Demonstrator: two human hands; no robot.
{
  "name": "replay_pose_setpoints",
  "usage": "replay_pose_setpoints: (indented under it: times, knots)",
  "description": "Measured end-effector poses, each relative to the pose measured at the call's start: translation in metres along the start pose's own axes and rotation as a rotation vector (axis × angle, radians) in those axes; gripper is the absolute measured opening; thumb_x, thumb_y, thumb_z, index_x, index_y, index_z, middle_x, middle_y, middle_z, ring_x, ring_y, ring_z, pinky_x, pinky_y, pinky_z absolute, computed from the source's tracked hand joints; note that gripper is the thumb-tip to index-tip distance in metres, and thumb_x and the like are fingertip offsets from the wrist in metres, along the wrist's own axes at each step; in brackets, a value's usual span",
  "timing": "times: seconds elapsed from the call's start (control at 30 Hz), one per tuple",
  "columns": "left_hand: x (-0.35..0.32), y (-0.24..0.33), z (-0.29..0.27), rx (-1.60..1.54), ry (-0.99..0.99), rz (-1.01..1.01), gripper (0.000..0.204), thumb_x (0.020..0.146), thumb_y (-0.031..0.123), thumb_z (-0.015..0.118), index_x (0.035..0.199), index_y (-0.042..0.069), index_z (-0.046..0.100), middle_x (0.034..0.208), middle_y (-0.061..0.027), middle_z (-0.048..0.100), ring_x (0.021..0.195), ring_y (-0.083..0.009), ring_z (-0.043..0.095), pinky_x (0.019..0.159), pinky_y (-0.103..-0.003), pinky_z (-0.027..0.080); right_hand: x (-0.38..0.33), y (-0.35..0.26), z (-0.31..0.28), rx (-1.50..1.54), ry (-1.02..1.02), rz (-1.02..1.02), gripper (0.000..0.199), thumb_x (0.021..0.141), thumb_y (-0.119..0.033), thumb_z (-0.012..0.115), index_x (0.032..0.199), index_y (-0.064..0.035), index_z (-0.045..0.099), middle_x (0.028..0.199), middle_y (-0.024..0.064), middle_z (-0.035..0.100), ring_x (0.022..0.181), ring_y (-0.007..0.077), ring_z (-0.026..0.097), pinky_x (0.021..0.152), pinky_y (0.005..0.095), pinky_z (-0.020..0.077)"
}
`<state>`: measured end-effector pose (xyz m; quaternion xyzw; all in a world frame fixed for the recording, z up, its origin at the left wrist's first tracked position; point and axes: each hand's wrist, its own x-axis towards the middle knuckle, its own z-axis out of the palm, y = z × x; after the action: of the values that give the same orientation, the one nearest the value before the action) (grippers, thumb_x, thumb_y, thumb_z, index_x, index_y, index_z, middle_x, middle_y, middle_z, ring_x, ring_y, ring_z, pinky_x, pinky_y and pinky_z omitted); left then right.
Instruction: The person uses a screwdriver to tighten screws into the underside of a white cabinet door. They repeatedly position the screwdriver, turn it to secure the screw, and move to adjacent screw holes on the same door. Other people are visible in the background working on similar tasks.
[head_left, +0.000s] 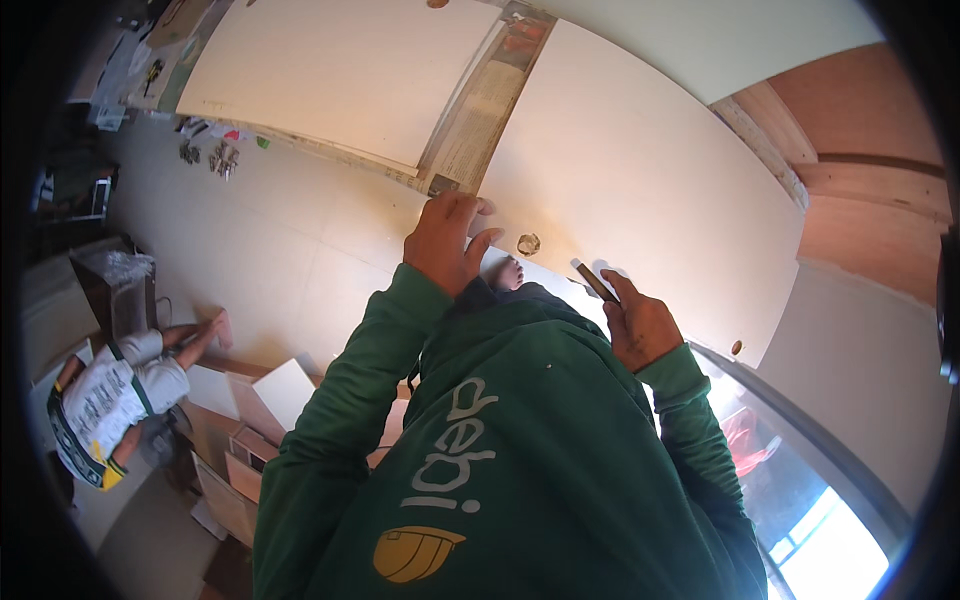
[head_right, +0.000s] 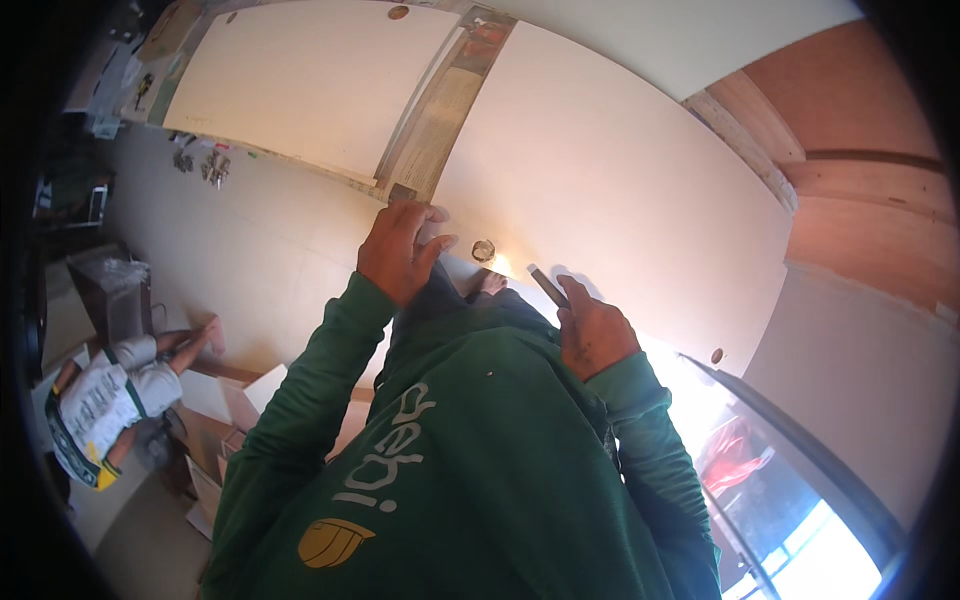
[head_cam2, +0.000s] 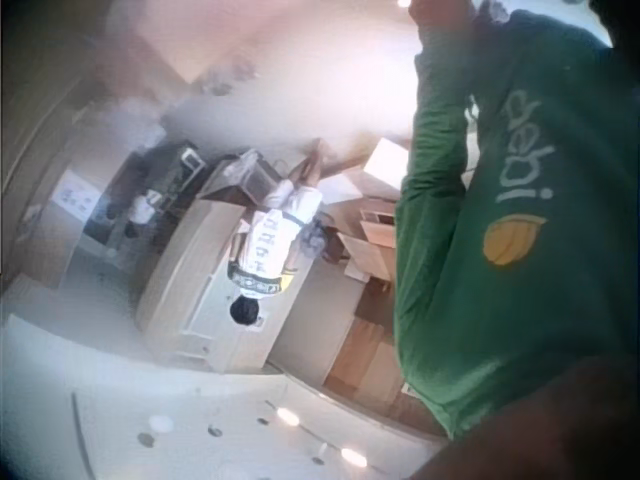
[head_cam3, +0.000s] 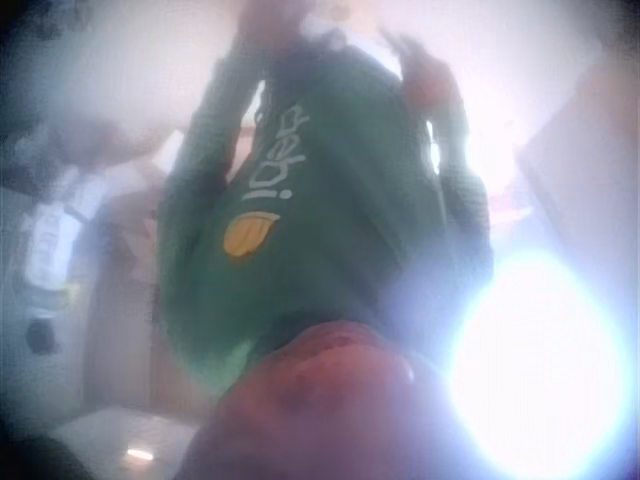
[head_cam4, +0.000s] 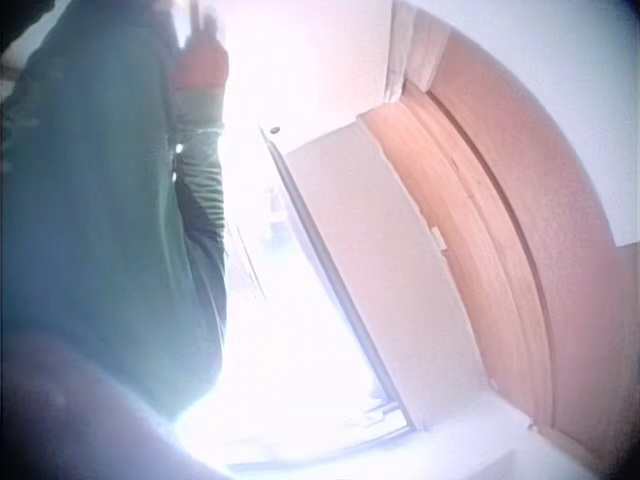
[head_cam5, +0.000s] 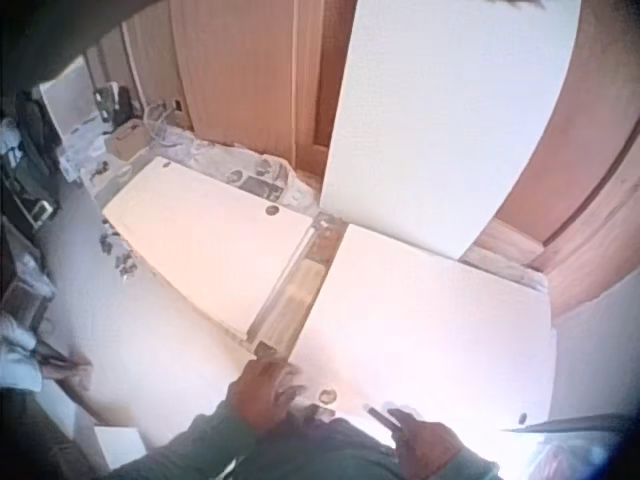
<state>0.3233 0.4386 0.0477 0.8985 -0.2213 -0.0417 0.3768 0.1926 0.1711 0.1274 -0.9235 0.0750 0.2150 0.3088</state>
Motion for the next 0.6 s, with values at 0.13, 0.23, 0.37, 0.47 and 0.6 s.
replay_pose_setpoints:
  times: [0.13,0.23,0.37,0.47,0.6]
  knots:
    - [0.027,-0.004,-0.002,0.006,-0.18,-0.347,0.051,0.09,0.041,0.079,0.115,0.0,0.06,0.105,-0.0138,0.067,0.095,-0.0301,0.067,0.084,-0.039,0.055,-0.008,-0.017,0.011,0.251,0.178,0.08,0.034,0.101,-0.014,0.057,0.132,-0.002,0.057,0.091,0.0267,0.071,0.085,0.0474,0.07,0.075,0.0538,0.0542]
    - [0.037,-0.013,-0.004,-0.003,-0.403,-0.591,0.064,0.093,0.051,0.074,0.118,-0.006,0.058,0.101,-0.0169,0.07,0.09,-0.0315,0.069,0.084,-0.042,0.056,-0.008,-0.033,0.019,0.337,0.175,0.228,0.024,0.102,-0.013,0.058,0.12,0.0017,0.064,0.073,0.0208,0.066,0.067,0.034,0.07,0.064,0.0438,0.0523]
    - [0.045,-0.044,-0.001,-0.127,-0.714,-0.666,0.072,0.093,0.06,0.069,0.118,-0.007,0.06,0.102,-0.0181,0.071,0.094,-0.0285,0.07,0.086,-0.039,0.056,-0.001,-0.054,0.039,0.494,0.1,0.453,0.021,0.103,-0.017,0.057,0.107,0.0029,0.063,0.069,0.0185,0.064,0.062,0.031,0.067,0.059,0.0432,0.0498]
    - [0.061,-0.046,-0.004,-0.272,-0.934,-0.678,0.072,0.093,0.061,0.071,0.121,-0.006,0.062,0.105,-0.0164,0.071,0.095,-0.0257,0.07,0.084,-0.038,0.057,0.007,-0.077,0.049,0.49,0.161,0.465,0.023,0.104,-0.02,0.056,0.104,0.0027,0.062,0.07,0.0196,0.066,0.062,0.0365,0.067,0.06,0.0462,0.0504]
    - [0.079,-0.045,-0.001,-0.537,-1.131,-0.828,0.069,0.095,0.053,0.073,0.133,-0.002,0.057,0.125,-0.0159,0.065,0.108,-0.0279,0.068,0.089,-0.041,0.058,0.016,-0.097,0.067,0.519,0.254,0.551,0.024,0.104,-0.021,0.057,0.105,0.0023,0.061,0.073,0.0225,0.067,0.066,0.0442,0.066,0.064,0.0505,0.0512]
